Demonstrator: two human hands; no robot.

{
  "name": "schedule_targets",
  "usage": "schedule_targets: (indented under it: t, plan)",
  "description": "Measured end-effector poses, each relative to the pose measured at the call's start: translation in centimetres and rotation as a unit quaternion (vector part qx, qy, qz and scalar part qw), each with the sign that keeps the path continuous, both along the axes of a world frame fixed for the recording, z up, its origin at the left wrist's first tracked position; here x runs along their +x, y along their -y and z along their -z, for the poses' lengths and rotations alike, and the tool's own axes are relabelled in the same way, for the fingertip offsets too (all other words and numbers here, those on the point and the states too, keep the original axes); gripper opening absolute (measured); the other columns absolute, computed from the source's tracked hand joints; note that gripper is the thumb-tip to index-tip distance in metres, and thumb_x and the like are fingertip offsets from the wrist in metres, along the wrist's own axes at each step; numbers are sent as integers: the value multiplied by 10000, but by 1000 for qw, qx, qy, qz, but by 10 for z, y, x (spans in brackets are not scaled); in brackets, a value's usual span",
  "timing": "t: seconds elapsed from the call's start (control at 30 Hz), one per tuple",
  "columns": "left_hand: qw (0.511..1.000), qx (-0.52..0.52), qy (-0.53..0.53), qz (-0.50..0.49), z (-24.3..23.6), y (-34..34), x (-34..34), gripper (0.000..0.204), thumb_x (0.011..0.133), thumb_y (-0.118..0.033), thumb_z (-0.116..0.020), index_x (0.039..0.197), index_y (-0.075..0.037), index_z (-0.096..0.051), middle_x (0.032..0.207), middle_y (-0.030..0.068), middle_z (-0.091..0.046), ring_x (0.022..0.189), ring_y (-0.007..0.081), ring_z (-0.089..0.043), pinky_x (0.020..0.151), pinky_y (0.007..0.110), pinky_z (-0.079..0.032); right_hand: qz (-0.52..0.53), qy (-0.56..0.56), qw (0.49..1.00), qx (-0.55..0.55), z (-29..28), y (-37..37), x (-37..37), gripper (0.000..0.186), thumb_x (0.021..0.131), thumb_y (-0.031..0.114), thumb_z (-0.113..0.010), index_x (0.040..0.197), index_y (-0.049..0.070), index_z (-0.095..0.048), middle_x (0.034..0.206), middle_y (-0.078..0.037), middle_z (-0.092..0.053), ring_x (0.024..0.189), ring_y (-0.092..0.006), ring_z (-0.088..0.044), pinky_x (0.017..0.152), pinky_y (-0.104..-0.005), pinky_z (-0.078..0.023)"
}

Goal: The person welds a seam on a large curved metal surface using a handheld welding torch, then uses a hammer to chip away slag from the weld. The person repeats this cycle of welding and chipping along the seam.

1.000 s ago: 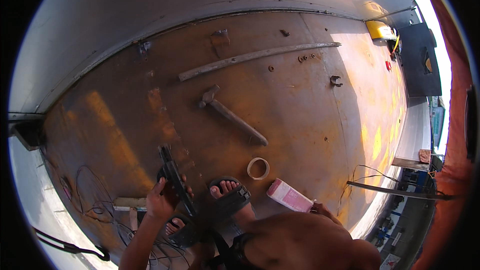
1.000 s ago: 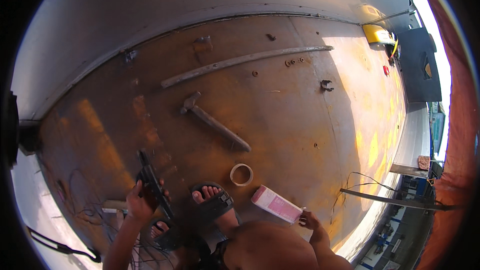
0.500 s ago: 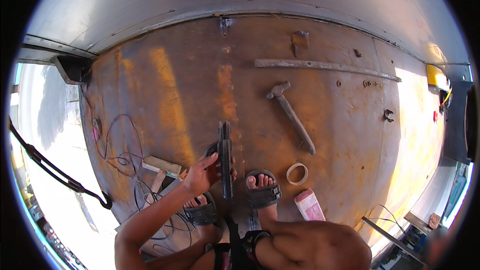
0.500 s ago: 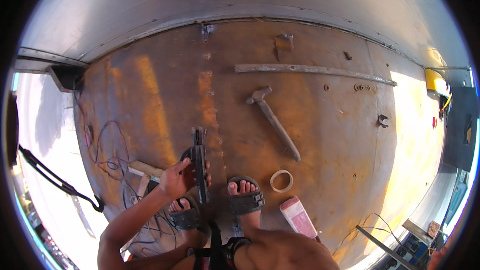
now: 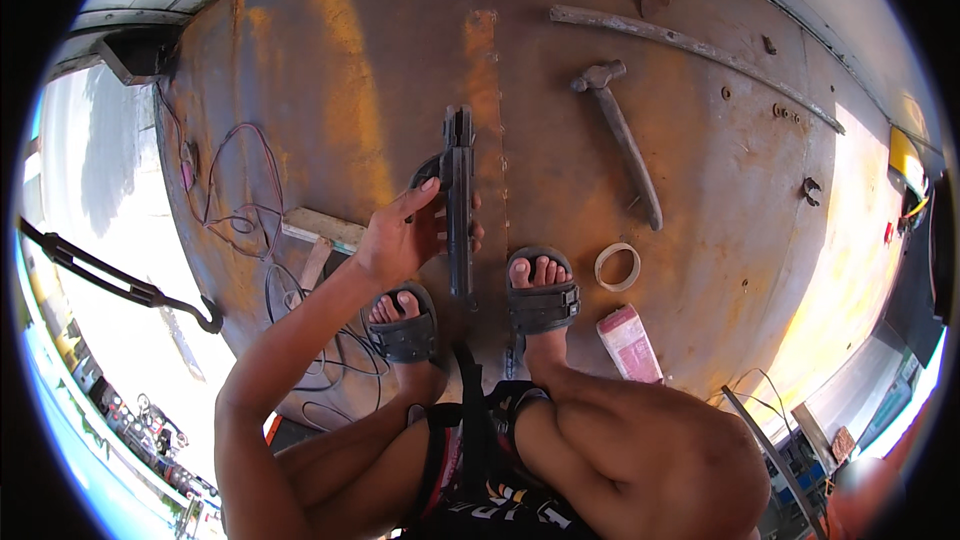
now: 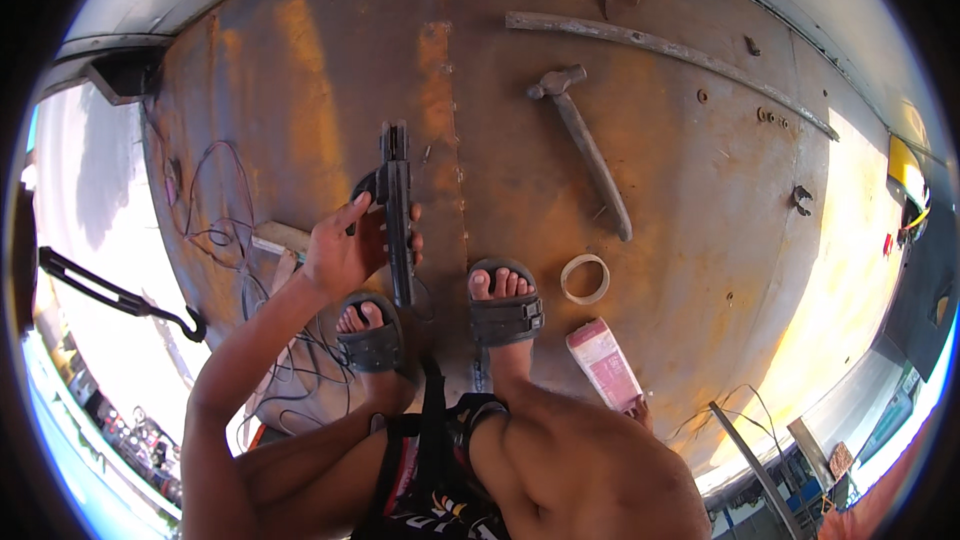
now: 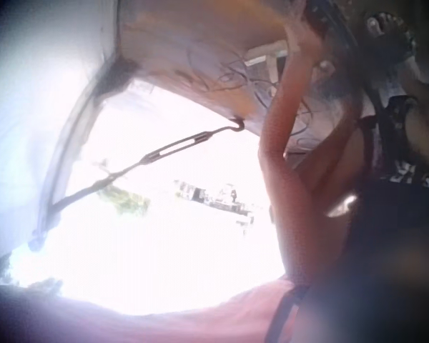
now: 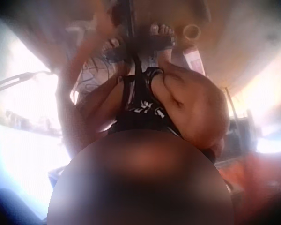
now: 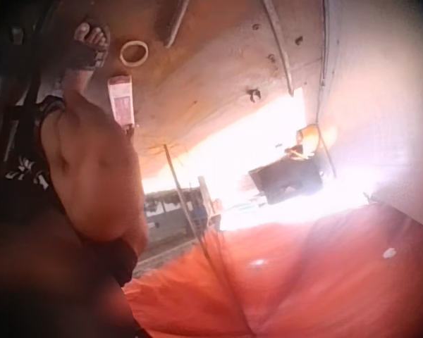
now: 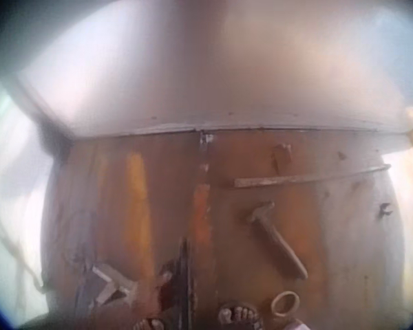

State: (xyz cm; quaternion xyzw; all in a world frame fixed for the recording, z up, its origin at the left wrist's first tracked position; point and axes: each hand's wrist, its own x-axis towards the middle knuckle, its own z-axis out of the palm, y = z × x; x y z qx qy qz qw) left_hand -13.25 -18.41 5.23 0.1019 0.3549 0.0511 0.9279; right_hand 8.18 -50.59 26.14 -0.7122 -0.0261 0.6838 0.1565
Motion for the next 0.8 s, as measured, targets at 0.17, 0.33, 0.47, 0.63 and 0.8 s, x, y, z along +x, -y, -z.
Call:
schedule_targets:
  t: [0.17, 0.33, 0.47, 0.63, 0.8]
  plan:
    - [1000, 2, -2, -6, 1, -8, -1, 474, 1102, -463, -557, 1389, -87, -586, 1247, 116, -701, 1070, 321, -731, 974, 501, -582, -60, -5, 998, 8, -21, -27, 5, 231, 959, 197, -641, 1165, 101, -678, 1077, -70, -652, 963, -259, -651, 887, -450, -557]
    - [1000, 3, 3, -4, 0, -5, -1, 476, 1111, -463, -532, 1381, -77, -600, 1245, 118, -701, 1066, 321, -731, 964, 495, -583, -95, -6, 995, -1, -38, -43, 6, 237, 954, 178, -640, 1174, 101, -682, 1088, -71, -654, 966, -263, -653, 885, -448, -558]
    - [1000, 9, -1, 2, 1, -8, 1, 470, 1114, -454, -524, 1377, -74, -609, 1242, 125, -701, 1058, 326, -730, 949, 494, -583, -112, -2, 994, -12, -50, -52, 8, 244, 950, 163, -640, 1181, 101, -685, 1096, -73, -655, 969, -266, -656, 883, -447, -558]
    - [1000, 1, 10, -16, 2, -8, 3, 464, 1117, -440, -519, 1385, -73, -611, 1243, 129, -702, 1052, 332, -730, 943, 494, -585, -125, -5, 992, -18, -52, -57, 10, 253, 945, 143, -640, 1190, 101, -688, 1106, -75, -656, 972, -270, -658, 881, -445, -558]
    - [1000, -4, 11, -19, 6, -5, 2, 468, 1118, -440, -520, 1398, -76, -606, 1248, 131, -701, 1050, 333, -734, 953, 489, -589, -138, -3, 990, -16, -54, -64, 15, 265, 941, 124, -640, 1199, 101, -692, 1117, -76, -657, 975, -274, -661, 879, -444, -559]
